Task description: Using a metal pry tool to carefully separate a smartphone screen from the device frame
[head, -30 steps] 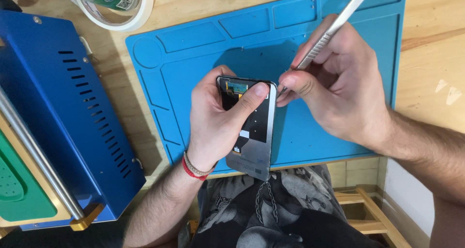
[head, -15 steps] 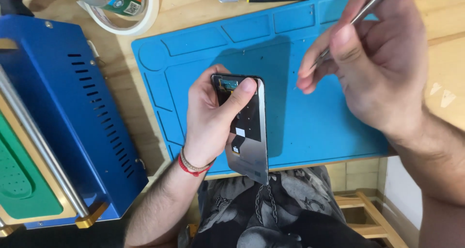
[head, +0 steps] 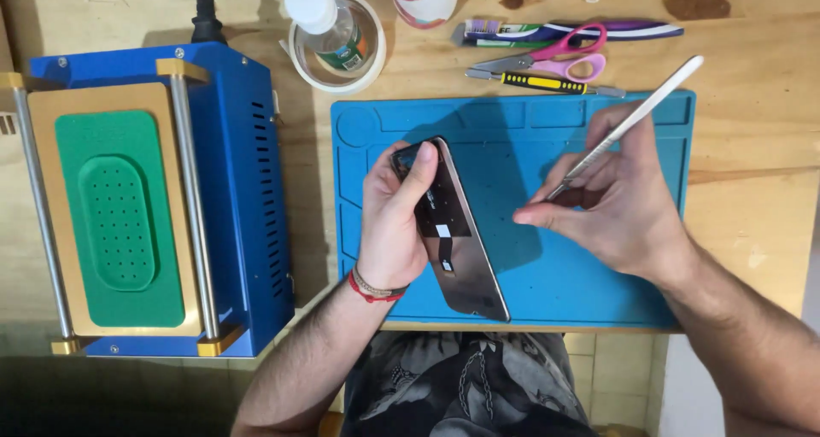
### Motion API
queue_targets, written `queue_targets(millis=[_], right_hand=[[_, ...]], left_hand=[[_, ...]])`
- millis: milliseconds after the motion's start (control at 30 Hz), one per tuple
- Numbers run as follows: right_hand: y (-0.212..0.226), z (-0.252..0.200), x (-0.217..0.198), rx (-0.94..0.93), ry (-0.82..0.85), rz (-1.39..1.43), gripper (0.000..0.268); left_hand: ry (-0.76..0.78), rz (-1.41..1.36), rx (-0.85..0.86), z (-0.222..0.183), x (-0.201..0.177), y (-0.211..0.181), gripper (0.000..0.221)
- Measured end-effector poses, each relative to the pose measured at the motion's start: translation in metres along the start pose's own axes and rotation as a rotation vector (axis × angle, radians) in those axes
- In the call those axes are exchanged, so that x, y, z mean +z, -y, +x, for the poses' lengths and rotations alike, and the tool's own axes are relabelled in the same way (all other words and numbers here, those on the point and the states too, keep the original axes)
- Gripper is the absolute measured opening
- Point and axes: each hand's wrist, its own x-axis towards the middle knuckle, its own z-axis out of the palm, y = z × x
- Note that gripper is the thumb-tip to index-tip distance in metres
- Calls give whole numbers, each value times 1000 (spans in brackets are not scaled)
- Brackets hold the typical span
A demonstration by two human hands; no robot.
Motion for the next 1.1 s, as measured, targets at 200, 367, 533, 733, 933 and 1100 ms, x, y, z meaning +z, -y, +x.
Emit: queue_targets(millis=[200,367,533,733,933,1100], right_hand=[[-5,1,-7,-63,54,-87,42],[11,4,-7,-100,238,2,39],[6,5,-13,-70,182,450,34],[4,9,-26,-143,223,505,25],[2,5,-11,20,399,-70,40],[-27,-1,-15,161,154,78,25]], left_hand=[[-74,66,101,0,-6,1,22],[-50,113,64,-2,-5,1,25],[-19,79,118,-6,-5,-1,23],[100,-354,213,-21,-1,-13,28],[55,-401,351,-50,2,-15,31],[265,-24,204,-95,-49,-13,48]])
